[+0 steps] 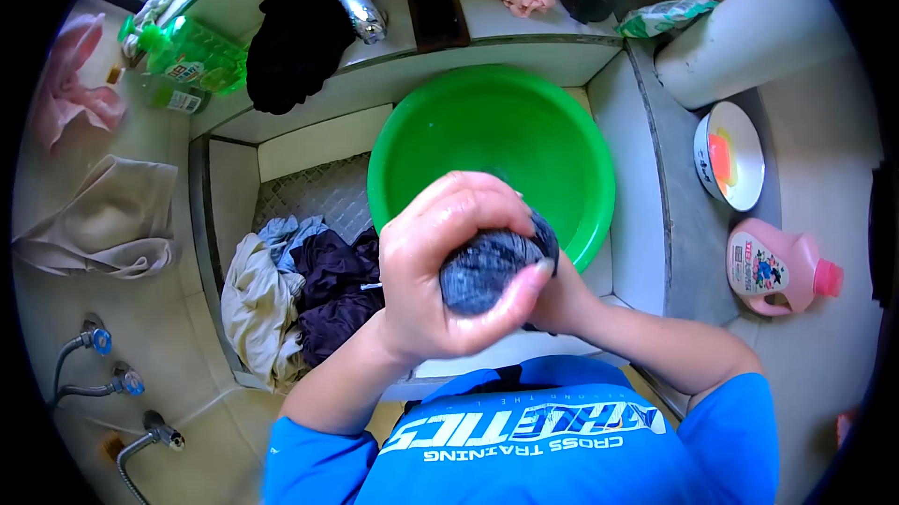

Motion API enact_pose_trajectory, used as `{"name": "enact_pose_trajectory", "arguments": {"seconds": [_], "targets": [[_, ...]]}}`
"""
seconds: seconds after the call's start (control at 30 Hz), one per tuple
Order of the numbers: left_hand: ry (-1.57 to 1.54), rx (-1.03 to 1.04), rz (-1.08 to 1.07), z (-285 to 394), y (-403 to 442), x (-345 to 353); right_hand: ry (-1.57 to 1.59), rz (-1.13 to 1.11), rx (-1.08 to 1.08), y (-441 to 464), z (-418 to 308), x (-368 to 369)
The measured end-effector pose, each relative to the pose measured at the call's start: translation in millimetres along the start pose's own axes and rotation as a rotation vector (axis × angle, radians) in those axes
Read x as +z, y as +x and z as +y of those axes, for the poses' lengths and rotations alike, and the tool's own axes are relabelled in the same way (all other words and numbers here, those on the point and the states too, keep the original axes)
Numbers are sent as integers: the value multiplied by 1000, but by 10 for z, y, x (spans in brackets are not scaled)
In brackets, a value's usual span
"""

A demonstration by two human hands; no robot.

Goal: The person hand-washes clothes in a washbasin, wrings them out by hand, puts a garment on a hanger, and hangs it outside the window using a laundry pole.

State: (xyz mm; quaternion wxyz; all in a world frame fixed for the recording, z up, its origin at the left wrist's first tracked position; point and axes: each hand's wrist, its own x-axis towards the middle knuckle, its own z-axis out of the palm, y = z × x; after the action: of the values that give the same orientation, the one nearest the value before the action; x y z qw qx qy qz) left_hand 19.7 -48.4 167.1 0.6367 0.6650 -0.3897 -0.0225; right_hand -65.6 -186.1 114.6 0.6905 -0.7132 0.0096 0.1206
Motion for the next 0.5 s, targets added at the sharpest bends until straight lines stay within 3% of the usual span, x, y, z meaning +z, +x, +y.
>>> {"name": "enact_pose_trajectory", "arguments": {"seconds": [0.4,0.5], "targets": [[131,-74,152,-284,-70,165,-60,240,23,240,509,106],[61,-199,328,-541,-136,261,-136,230,231,280,620,97]]}}
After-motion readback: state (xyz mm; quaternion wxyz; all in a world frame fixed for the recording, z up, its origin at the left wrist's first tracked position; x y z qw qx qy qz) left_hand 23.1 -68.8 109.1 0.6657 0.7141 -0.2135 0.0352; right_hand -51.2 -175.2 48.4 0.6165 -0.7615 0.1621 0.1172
